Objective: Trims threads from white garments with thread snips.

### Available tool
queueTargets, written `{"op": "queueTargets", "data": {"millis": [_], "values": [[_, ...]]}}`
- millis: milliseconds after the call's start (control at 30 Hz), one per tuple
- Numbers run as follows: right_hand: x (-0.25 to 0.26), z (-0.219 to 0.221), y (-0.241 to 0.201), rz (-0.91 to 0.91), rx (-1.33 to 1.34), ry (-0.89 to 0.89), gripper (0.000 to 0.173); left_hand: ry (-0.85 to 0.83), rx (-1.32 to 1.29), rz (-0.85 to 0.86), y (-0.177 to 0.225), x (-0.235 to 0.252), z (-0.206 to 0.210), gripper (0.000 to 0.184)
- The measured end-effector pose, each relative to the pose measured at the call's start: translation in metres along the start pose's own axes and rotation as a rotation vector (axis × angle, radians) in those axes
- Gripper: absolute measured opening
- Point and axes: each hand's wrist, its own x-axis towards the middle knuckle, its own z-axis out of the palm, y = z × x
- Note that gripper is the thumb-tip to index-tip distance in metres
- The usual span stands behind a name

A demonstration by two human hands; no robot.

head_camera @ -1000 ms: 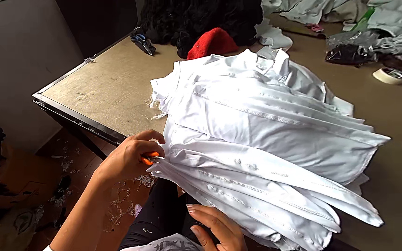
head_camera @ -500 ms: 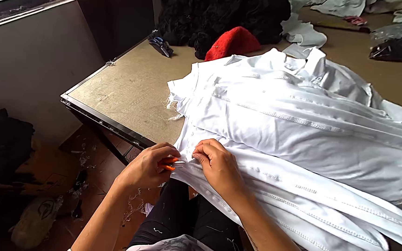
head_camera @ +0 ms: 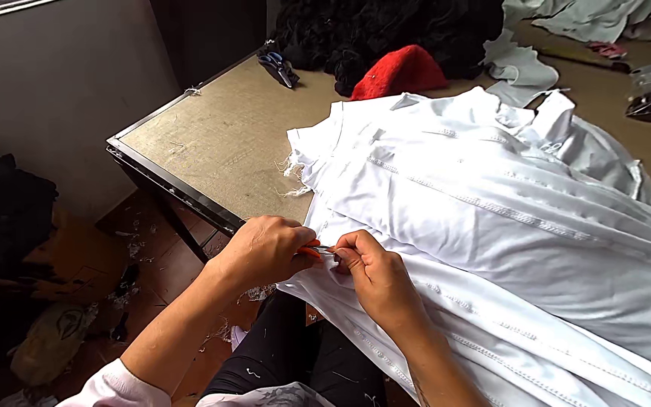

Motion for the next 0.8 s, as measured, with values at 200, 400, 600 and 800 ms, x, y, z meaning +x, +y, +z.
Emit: {"op": "queueTargets", "data": {"millis": [200, 400, 600, 800], "values": [[0.004, -0.003, -0.004, -0.007, -0.058, -0.007, 0.014, 0.049, -0.065, 0.039, -0.001, 0.002, 0.010, 0.016], [-0.031, -0.016, -0.048, -0.273, 0.131, 0.154, 0.022, 0.305, -0.422, -0.015, -0.022, -0.028, 0.008, 0.037], [-0.083, 0.020, -0.050, -0.226, 0.471, -0.872, 0.039, -0.064, -0.272, -0.071, -0.010, -0.045, 0.012, 0.053], [-0.091, 0.016, -0.045, 0.254, 1.034, -0.396, 0.054, 0.112, -0.204, 0.061, -0.009, -0.008, -0.006, 0.013]]}}
